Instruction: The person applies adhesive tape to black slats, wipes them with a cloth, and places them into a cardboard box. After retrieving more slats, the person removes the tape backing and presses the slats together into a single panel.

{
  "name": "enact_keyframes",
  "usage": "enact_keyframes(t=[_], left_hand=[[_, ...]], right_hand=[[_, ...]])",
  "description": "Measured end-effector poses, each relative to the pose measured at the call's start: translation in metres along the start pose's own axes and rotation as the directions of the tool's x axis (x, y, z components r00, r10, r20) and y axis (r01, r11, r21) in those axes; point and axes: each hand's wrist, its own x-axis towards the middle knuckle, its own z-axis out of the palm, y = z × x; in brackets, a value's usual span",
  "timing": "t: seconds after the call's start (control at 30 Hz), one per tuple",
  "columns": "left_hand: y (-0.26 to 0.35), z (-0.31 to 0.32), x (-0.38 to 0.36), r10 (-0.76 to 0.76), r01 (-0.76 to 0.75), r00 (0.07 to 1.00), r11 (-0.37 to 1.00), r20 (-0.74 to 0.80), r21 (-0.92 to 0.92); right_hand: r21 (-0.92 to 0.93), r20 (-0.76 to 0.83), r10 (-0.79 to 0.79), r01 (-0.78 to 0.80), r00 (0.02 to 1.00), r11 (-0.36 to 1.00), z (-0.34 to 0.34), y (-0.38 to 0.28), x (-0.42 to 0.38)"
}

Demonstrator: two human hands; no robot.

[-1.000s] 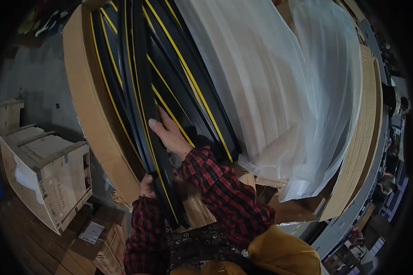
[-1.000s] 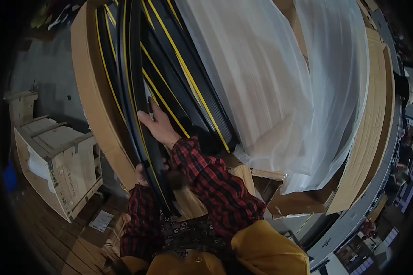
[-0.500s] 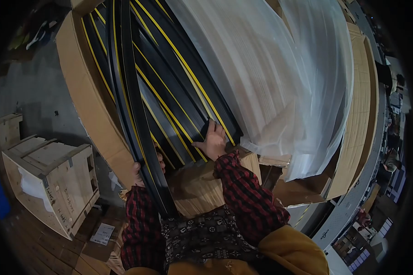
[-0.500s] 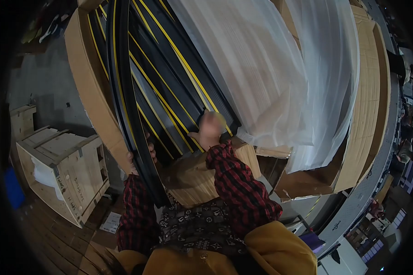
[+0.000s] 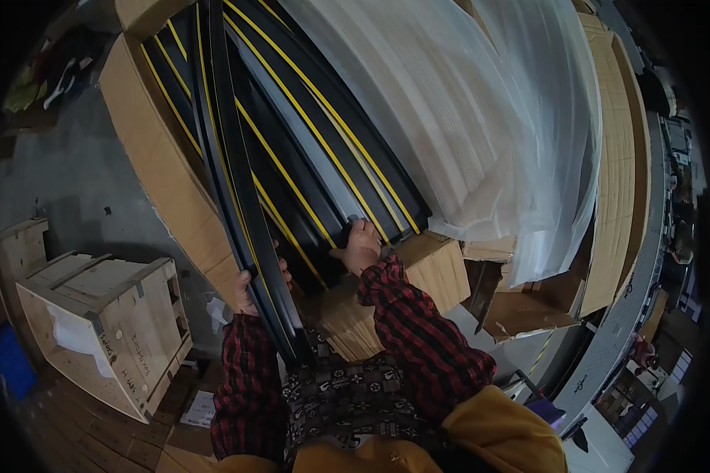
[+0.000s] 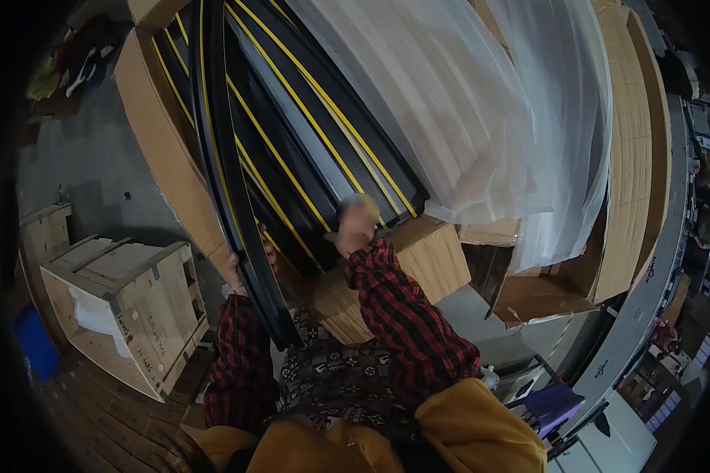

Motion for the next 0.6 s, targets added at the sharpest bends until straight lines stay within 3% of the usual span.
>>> enact_keyframes(t=[0.1, 0.23, 0.3, 0.33, 0.4, 0.47, 0.57, 0.6], left_hand=[[0.002, 0.001, -0.002, -0.019, 0.020, 0.999, 0.999, -0.029, 0.025], [0.006, -0.004, -0.008, -0.040, 0.048, 0.993, 0.996, -0.109, 0.080], [0.008, -0.005, -0.009, -0.056, 0.069, 0.988, 0.994, -0.145, 0.087], [0.010, -0.002, -0.008, -0.056, 0.062, 0.994, 0.996, -0.089, 0.062], [0.015, -0.004, -0.005, -0.062, 0.063, 0.997, 0.997, -0.042, 0.044], [0.019, -0.008, 0.001, -0.065, 0.064, 0.993, 0.998, 0.097, 0.012], [0.016, 0.001, 0.006, -0.058, 0.065, 0.996, 0.993, 0.066, -0.102], [0.012, 0.001, 0.008, -0.015, 0.018, 0.996, 0.999, -0.084, 0.028]], right_hand=[[0.043, 0.082, 0.020, -0.023, 0.996, 0.999, -0.003, 0.002, 0.005], [0.073, 0.059, 0.034, -0.038, 0.998, 0.997, -0.001, 0.004, 0.007], [0.180, 0.207, 0.063, -0.102, 0.976, 0.978, -0.009, 0.009, 0.013], [0.147, 0.131, 0.011, -0.031, 0.991, 0.989, -0.011, 0.012, 0.013], [0.163, 0.134, -0.081, 0.058, 0.988, 0.985, -0.027, 0.016, 0.013], [0.282, 0.109, -0.142, 0.107, 0.984, 0.953, -0.038, 0.029, 0.015], [0.390, 0.109, -0.250, 0.190, 0.962, 0.901, -0.077, 0.021, -0.003], [0.521, 0.126, -0.309, 0.202, 0.943, 0.829, -0.079, 0.015, -0.012]])
